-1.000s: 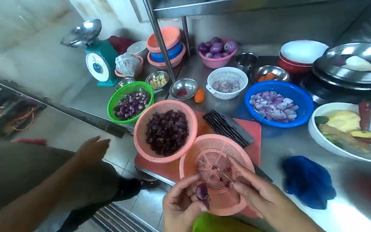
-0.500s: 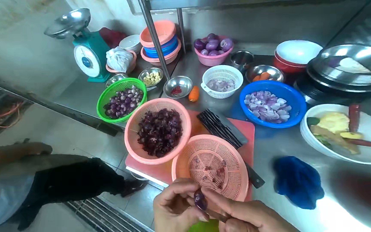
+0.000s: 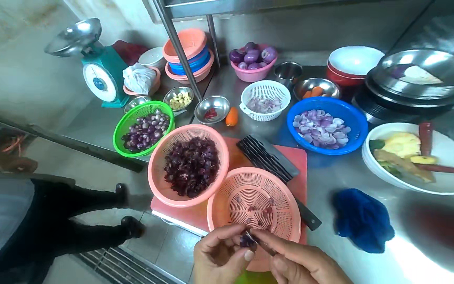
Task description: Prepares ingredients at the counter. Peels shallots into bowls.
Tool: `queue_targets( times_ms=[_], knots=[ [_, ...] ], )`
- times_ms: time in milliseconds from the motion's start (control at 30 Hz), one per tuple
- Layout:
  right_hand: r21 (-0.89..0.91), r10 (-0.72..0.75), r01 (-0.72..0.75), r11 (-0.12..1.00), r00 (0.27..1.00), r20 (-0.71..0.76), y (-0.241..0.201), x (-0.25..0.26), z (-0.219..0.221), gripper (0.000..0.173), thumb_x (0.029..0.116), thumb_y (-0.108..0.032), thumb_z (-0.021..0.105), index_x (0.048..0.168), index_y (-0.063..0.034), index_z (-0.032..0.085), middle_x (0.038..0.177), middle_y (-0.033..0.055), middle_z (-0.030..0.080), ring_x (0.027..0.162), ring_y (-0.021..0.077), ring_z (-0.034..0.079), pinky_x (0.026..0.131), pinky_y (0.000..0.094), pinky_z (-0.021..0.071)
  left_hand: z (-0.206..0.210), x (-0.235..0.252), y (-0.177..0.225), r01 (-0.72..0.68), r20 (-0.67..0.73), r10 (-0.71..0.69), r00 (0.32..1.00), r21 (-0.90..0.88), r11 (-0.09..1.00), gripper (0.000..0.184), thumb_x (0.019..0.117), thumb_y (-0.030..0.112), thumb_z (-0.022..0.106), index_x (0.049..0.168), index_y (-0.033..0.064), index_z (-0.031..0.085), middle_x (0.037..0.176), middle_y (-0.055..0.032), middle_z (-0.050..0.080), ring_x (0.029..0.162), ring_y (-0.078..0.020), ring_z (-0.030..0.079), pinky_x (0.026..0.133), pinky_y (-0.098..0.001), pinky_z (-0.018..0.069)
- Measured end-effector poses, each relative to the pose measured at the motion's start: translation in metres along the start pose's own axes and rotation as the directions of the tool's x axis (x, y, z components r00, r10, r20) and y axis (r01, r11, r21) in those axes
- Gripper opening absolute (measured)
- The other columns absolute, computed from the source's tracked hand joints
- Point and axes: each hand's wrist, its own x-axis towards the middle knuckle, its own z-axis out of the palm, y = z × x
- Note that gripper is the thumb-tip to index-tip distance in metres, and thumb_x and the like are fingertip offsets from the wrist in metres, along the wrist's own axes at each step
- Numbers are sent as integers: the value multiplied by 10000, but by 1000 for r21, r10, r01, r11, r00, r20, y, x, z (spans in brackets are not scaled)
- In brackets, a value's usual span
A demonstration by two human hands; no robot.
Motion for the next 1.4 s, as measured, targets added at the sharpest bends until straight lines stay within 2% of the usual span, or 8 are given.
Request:
queue_targets(
  times_ms=[267, 400, 533, 733, 933, 1067, 1200, 1400],
  knots=[
    [85, 204, -193, 978, 966, -156, 6, 7, -10, 399, 1087, -135, 441, 1465, -65, 550, 808, -58, 591, 560, 4, 449, 482, 181, 391, -4, -6, -3, 175, -145, -204, 968, -189, 966, 286, 829, 195, 828, 1109, 140, 806, 1076, -67, 770, 898, -98, 729, 797, -254, 607],
    [-226, 266, -268, 937, 963, -37, 16, 11, -20, 533, 1097, -222, 454, 1588, -41, 352, 850, 36, 675, 628, 92, 555, 583, 273, 488, -6, -3, -3, 157, -158, -194, 968, -219, 963, 304, 829, 156, 828, 1126, 110, 781, 1109, -67, 750, 962, -109, 716, 862, -275, 600],
    [-209, 222, -221, 953, 975, -20, 17, 11, -12, 625, 1094, -265, 475, 1604, 17, 251, 887, 77, 687, 635, 120, 576, 591, 300, 512, -3, 0, 0, 153, -177, -207, 962, -277, 949, 339, 839, 129, 815, 1170, 86, 756, 1090, -78, 760, 980, -133, 734, 881, -295, 609],
    [-111, 137, -134, 985, 990, 26, 3, 8, 2, 552, 1097, -239, 482, 1585, -20, 347, 934, 103, 663, 673, 123, 580, 627, 295, 522, 2, 0, 0, 81, -242, -110, 964, -125, 989, 278, 874, 173, 786, 1151, 140, 781, 1080, -53, 766, 907, -96, 732, 792, -256, 615],
    [-166, 54, -47, 985, 998, 38, 0, 10, 4, 461, 1095, -168, 465, 1536, -34, 458, 966, 128, 698, 757, 155, 628, 732, 316, 549, 5, 2, 0, -22, -189, 15, 982, -36, 999, 293, 861, 150, 802, 1153, 145, 782, 1065, -42, 772, 928, -95, 732, 861, -259, 606],
    [-191, 10, -10, 982, 1000, 1, 3, 11, 5, 423, 1095, -165, 465, 1501, -61, 523, 990, 131, 710, 805, 163, 648, 779, 321, 555, 8, 4, 2, 1, -198, -13, 980, -60, 998, 287, 848, 136, 814, 1132, 121, 779, 1022, -53, 777, 902, -105, 744, 848, -272, 618],
    [-168, -6, 12, 986, 999, 36, 4, 12, 3, 457, 1094, -156, 469, 1531, -24, 461, 1056, 146, 714, 855, 168, 672, 817, 327, 568, 12, 5, 5, 54, -184, -67, 981, -77, 996, 259, 854, 150, 811, 1109, 116, 787, 1004, -44, 778, 878, -89, 740, 822, -260, 618],
    [-32, -39, 39, 999, 999, 1, 5, 12, 0, 403, 1078, -103, 489, 1460, 11, 542, 894, 113, 682, 687, 76, 568, 671, 218, 507, 13, 4, 9, 136, -164, -166, 972, -181, 974, 243, 846, 159, 816, 1081, 101, 800, 974, -61, 777, 844, -86, 735, 773, -253, 617]
  ],
)
